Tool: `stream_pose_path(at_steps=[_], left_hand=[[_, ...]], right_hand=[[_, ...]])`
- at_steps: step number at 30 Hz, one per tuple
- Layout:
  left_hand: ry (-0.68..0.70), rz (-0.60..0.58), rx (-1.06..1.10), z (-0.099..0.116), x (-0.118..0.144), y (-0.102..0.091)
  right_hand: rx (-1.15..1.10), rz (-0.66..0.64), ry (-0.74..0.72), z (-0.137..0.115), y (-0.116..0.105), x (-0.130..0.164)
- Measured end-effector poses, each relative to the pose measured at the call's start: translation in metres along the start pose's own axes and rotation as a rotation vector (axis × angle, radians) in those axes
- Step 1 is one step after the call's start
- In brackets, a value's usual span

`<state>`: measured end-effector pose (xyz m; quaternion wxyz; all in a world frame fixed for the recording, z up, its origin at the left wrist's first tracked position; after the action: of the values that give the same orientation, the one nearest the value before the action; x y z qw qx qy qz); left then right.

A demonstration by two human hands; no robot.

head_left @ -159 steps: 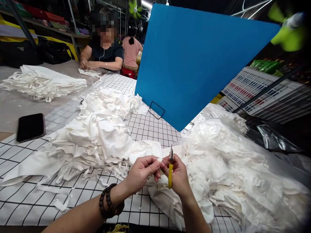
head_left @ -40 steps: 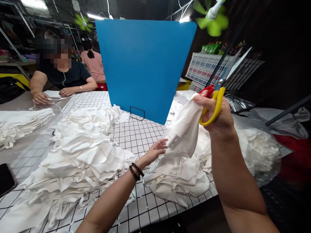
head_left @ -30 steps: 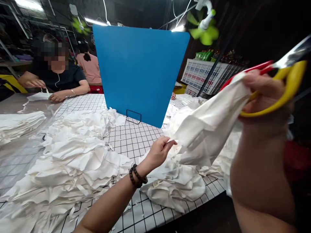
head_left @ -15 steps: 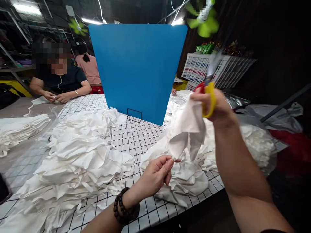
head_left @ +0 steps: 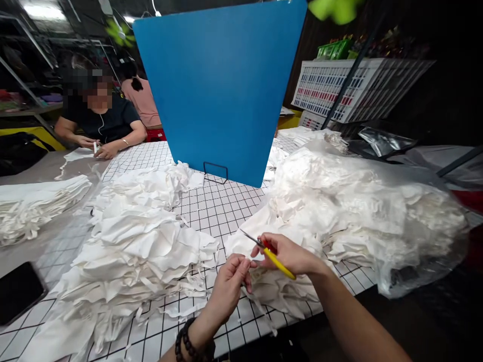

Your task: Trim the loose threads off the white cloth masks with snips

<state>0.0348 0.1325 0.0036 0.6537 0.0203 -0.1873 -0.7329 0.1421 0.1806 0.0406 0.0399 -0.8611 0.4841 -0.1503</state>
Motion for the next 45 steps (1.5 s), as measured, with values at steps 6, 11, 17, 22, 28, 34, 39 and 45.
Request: stream_pose_path(at_steps=[6, 11, 17, 22, 28, 34, 39, 45], left_hand=[[0.137, 0.07, -0.103, 0.012, 0.002, -0.006], [0.072, -0.004, 0.007, 0.003, 0.001, 0.004], [0.16, 0.011, -0.018, 0.008, 0.0, 0.003], [0.329, 0.013, -0.208, 0.026, 0.005, 0.003], [0.413, -0.013, -0.322, 0.031, 0.008, 0.006], [0.431, -0.04, -0.369, 0.034, 0.008, 0.008], [0.428, -0.066, -0.395, 0.035, 0.008, 0.01], [0.406, -0.089, -0.386, 0.031, 0.007, 0.009]], right_hand=[[-0.134, 0.335, -0.084, 0.02, -0.002, 0.013], [-0.125, 0.302, -0.073, 0.016, 0.005, 0.015], [0.151, 0.414, -0.094, -0.002, -0.029, 0.048], [0.482, 0.28, -0.044, -0.006, -0.017, 0.062], [0.609, 0.296, -0.007, -0.013, -0.007, 0.063], [0.646, 0.309, -0.002, -0.016, -0.008, 0.062], [0.654, 0.282, 0.017, -0.013, -0.007, 0.06], [0.662, 0.293, 0.025, -0.012, -0.007, 0.06]])
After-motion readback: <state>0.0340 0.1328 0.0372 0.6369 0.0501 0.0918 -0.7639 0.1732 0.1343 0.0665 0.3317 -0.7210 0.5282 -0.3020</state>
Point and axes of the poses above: each hand's wrist, its own x-axis away from the middle knuckle, its own y-axis out of the palm, z = x × y, the point moved 10 cm from there along -x, towards the middle knuckle, and after that the axes turned 3 degrees about z, right-handed, at the moved point
